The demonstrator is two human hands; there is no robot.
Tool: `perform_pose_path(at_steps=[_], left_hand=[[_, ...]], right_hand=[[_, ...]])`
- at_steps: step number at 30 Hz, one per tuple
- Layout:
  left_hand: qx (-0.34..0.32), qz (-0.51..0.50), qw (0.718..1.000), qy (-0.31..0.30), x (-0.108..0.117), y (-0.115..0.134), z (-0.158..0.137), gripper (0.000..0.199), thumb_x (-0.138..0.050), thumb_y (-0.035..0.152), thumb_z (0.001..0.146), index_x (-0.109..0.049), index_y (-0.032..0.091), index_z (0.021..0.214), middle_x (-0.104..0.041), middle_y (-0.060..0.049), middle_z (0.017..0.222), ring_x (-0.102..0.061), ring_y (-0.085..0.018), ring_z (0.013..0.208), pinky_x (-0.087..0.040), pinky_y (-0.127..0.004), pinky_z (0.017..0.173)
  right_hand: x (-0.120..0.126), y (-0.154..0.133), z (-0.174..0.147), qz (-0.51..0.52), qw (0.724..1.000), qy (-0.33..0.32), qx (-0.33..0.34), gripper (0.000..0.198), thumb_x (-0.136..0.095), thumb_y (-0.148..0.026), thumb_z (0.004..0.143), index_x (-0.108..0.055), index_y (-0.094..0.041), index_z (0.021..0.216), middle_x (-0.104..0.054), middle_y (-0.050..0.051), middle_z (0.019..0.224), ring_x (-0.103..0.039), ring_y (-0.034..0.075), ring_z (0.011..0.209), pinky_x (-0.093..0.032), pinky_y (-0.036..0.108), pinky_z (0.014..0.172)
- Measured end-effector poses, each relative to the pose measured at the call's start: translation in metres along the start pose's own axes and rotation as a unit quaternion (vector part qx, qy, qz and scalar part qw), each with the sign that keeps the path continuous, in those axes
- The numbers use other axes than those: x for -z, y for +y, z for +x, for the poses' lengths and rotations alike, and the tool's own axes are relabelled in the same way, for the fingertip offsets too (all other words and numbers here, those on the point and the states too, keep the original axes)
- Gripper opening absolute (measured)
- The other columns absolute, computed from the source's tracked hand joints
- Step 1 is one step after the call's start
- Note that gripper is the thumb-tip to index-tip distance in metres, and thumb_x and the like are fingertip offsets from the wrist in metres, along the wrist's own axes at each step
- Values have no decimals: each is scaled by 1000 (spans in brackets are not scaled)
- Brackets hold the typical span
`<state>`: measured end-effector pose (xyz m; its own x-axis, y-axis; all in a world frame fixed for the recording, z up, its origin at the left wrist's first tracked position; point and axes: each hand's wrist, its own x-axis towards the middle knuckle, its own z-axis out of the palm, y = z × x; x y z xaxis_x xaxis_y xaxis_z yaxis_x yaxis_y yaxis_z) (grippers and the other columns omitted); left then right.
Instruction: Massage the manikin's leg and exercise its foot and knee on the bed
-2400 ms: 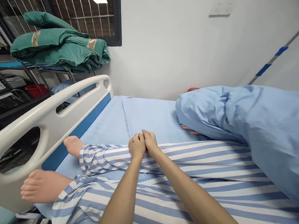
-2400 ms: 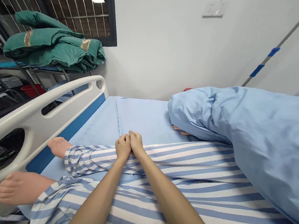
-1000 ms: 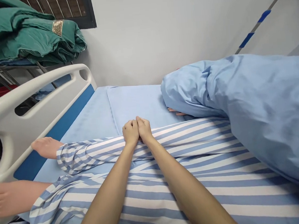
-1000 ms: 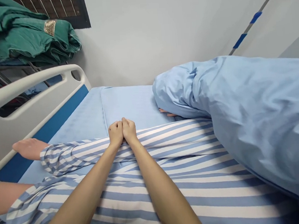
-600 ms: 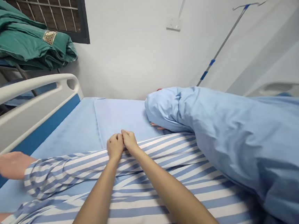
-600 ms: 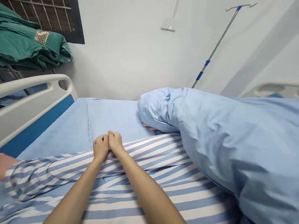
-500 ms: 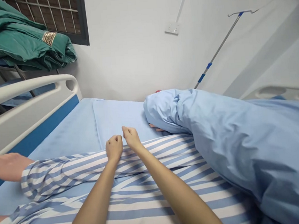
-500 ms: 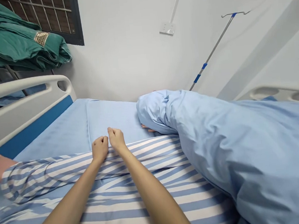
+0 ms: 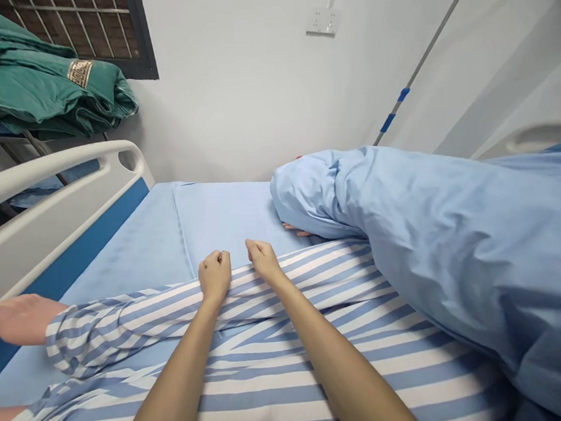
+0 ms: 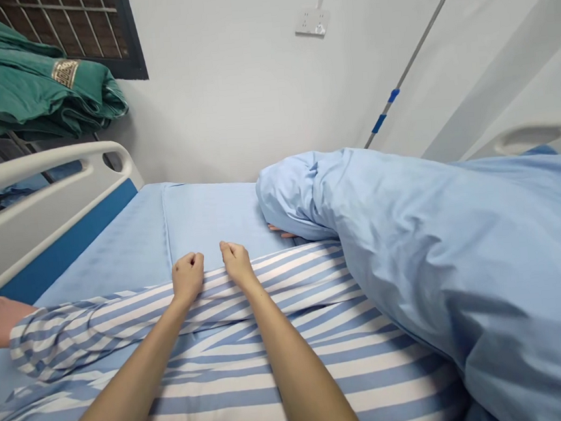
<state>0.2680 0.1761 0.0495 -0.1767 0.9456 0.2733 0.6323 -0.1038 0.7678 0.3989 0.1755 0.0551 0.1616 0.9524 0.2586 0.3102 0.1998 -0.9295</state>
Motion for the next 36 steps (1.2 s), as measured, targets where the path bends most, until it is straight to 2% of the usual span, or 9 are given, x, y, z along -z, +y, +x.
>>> perform_pose_path(at_steps=[5, 10, 12, 19, 23, 27, 29, 32, 36], left_hand=[[25, -32, 999, -17, -1, 15, 3, 32, -40, 30, 73, -30, 18, 45, -27, 5, 44, -27, -9, 47, -19, -24, 49], [36, -181, 982, -35, -16, 55, 11, 29, -39, 31, 73, -34, 19, 47, -33, 5, 44, -32, -8, 47, -25, -22, 48], [45, -203, 978, -26, -24, 62, 9, 29, -37, 31, 75, -33, 19, 48, -34, 5, 45, -33, -8, 47, -27, -21, 48], [-19, -23, 999, -41, -43, 41, -15, 37, -31, 34, 84, -44, 19, 53, -52, 0, 54, -40, -11, 52, -25, -24, 54], [-19, -5, 998, -53, -41, 40, -14, 36, -31, 33, 84, -48, 20, 56, -57, -2, 57, -43, -12, 54, -26, -25, 56], [-17, 0, 998, -56, -40, 41, -13, 37, -29, 34, 85, -50, 20, 58, -57, -2, 58, -44, -13, 54, -25, -25, 56], [-22, 0, 998, -54, -40, 41, -14, 36, -30, 33, 85, -50, 20, 57, -57, -2, 57, -42, -12, 54, -23, -25, 56], [-29, 7, 998, -49, -41, 40, -15, 34, -32, 31, 83, -48, 20, 55, -54, 0, 54, -39, -12, 52, -22, -25, 55], [-32, 15, 999, -41, -42, 40, -15, 34, -34, 30, 82, -45, 19, 52, -48, 1, 50, -34, -11, 50, -20, -25, 54]], right_hand=[[-1, -2, 1, 12, 1000, 18, 2, 45, -36, -47, 83, -37, -19, 48, -35, -5, 44, -34, 9, 46, -27, 23, 47], [0, 1, 4, 64, 997, 35, 0, 43, -36, -46, 83, -37, -20, 49, -36, -5, 44, -33, 9, 45, -28, 22, 47], [1, 1, 4, 86, 995, 42, 0, 41, -36, -46, 82, -36, -20, 50, -34, -5, 45, -32, 9, 45, -28, 22, 46], [0, -3, 2, 70, 994, 78, -25, 38, -38, -44, 81, -30, -21, 53, -29, -6, 49, -28, 9, 49, -26, 22, 45], [-2, -2, 1, 55, 995, 86, -21, 37, -38, -44, 81, -30, -21, 53, -30, -6, 49, -29, 9, 49, -26, 22, 46], [1, -4, 5, 44, 996, 65, -31, 37, -38, -43, 80, -29, -21, 53, -28, -6, 48, -29, 9, 48, -26, 23, 46], [8, -12, 8, 3, 999, 44, -28, 38, -38, -43, 80, -31, -21, 50, -29, -6, 46, -29, 9, 48, -25, 23, 47], [26, -29, 11, -63, 998, 18, 18, 41, -38, -43, 81, -35, -20, 48, -33, -5, 44, -31, 9, 48, -24, 23, 48], [50, -31, 7, -86, 994, 29, 60, 43, -36, -45, 84, -37, -19, 50, -34, -5, 46, -32, 10, 48, -23, 24, 49]])
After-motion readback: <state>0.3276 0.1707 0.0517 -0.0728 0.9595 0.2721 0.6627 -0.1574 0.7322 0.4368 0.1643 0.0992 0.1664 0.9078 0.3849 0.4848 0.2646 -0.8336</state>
